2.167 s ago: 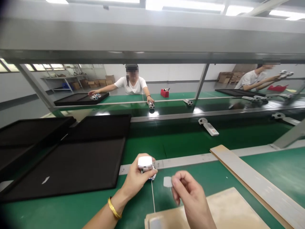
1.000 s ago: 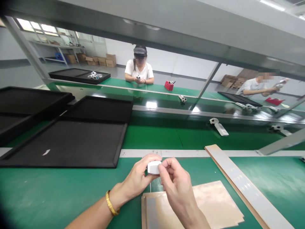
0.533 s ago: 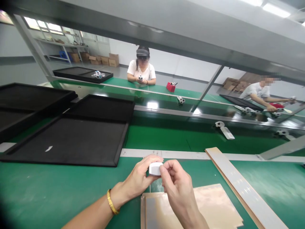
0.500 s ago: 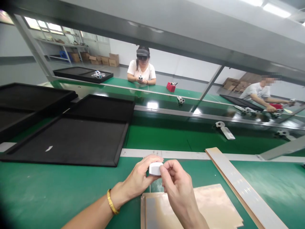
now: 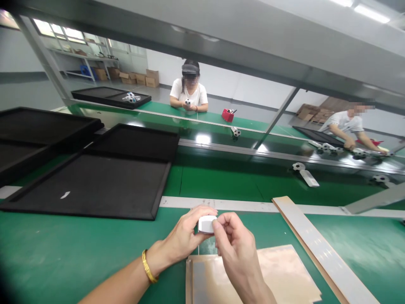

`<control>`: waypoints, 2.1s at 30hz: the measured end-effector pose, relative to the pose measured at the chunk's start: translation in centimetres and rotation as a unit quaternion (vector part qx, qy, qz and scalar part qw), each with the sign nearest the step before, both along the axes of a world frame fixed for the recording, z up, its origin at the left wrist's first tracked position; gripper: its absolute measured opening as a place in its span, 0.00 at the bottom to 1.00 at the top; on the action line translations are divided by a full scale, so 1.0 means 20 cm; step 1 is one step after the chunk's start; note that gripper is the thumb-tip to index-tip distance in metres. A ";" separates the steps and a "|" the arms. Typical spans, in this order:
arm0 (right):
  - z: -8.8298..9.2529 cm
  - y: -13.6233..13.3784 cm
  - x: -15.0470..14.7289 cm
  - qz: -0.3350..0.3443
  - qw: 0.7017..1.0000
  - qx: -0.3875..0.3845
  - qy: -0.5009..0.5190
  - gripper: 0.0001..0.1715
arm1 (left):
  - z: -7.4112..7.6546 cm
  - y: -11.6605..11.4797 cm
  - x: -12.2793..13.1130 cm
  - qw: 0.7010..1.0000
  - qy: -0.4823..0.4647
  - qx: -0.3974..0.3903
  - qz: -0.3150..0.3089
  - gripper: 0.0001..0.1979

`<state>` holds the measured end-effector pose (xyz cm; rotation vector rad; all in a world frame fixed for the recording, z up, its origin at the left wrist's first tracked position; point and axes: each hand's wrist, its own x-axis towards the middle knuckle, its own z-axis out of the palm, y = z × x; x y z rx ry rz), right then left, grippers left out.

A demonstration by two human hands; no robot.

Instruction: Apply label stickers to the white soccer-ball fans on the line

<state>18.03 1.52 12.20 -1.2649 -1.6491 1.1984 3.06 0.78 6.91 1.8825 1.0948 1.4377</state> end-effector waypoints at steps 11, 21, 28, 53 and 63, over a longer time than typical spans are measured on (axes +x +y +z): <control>-0.02 0.00 0.00 -0.004 1.000 0.004 -0.002 0.18 | -0.01 0.00 0.01 1.000 0.013 0.004 0.000 0.14; -0.04 0.00 0.01 0.004 0.995 0.076 -0.057 0.14 | 0.01 0.00 0.01 1.000 0.018 0.005 0.001 0.12; -0.05 -0.01 0.00 -0.007 0.983 0.154 -0.100 0.11 | 0.02 -0.01 0.01 1.000 0.020 0.004 0.002 0.13; -0.24 0.05 -0.06 -0.081 0.979 0.047 0.179 0.15 | 0.09 -0.01 -0.02 0.995 0.068 -0.056 -0.038 0.16; -0.45 0.04 0.27 -0.069 0.997 -0.001 0.032 0.16 | -0.03 0.65 -0.11 0.960 0.262 -0.010 0.101 0.21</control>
